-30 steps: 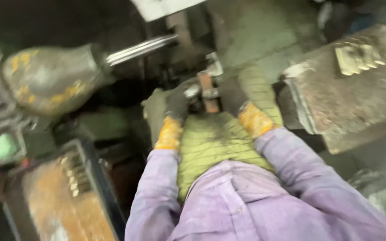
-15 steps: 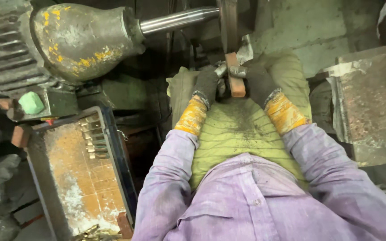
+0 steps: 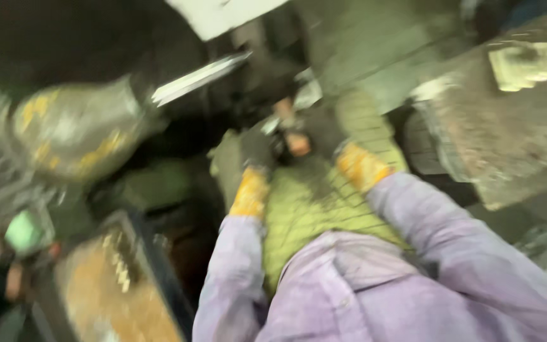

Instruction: The person grinds metal parts using a bench grinder. They pick up a part from a tray, hold it against the rotating grinding wheel while turning it, and then place it into a bin.

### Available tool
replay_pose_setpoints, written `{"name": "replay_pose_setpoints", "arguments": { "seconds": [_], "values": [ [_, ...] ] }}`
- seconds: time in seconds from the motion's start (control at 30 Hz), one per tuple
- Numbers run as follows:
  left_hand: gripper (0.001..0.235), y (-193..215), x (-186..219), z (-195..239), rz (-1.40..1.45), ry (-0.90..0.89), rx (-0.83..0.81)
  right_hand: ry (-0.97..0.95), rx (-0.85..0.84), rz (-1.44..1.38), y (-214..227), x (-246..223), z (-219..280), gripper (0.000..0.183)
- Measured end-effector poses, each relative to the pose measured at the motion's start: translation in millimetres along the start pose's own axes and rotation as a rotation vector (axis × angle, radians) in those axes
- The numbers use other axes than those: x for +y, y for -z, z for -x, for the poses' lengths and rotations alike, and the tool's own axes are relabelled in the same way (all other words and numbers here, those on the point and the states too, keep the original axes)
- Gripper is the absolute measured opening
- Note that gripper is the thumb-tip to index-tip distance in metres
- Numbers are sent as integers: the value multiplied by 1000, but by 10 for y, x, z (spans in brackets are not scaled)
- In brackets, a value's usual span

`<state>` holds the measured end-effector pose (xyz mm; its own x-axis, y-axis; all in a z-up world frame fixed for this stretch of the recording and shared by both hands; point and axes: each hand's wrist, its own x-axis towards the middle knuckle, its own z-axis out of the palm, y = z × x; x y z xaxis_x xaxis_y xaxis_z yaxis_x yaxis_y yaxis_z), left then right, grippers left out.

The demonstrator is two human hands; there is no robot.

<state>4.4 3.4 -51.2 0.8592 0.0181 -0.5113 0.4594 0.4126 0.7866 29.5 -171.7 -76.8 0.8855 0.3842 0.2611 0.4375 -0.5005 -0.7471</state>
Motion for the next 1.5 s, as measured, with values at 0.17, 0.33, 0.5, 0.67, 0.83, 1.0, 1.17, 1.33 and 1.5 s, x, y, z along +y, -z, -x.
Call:
{"name": "replay_pose_setpoints", "arguments": {
  "seconds": [0.17,0.33,0.5,0.67,0.83,1.0,1.17,1.33,1.5],
  "values": [
    [29,-280,589,451,-105,15,71,-461,-81,-295,102,-293,-43,51],
    [38,-490,1004,853,-831,-127,199,-498,14,-830,447,-703,-30,51],
    [35,-447,852,744,-666,-130,94,-616,195,-987,766,-801,100,52],
    [34,-194,543,344,42,111,-97,-756,485,-927,1369,-611,272,52],
    [35,-57,422,270,3,98,-110,-445,455,8,2047,-421,953,24],
    [36,-74,440,264,25,91,-141,-1194,223,373,2373,76,1557,46],
    [34,-100,460,244,31,105,-134,-1222,201,622,2364,553,2284,62],
    [38,-90,469,331,-34,61,-141,-1247,61,636,2552,750,2468,60],
    [35,-201,564,376,84,133,-134,-1318,231,620,2887,485,2424,67]
  ]
}}
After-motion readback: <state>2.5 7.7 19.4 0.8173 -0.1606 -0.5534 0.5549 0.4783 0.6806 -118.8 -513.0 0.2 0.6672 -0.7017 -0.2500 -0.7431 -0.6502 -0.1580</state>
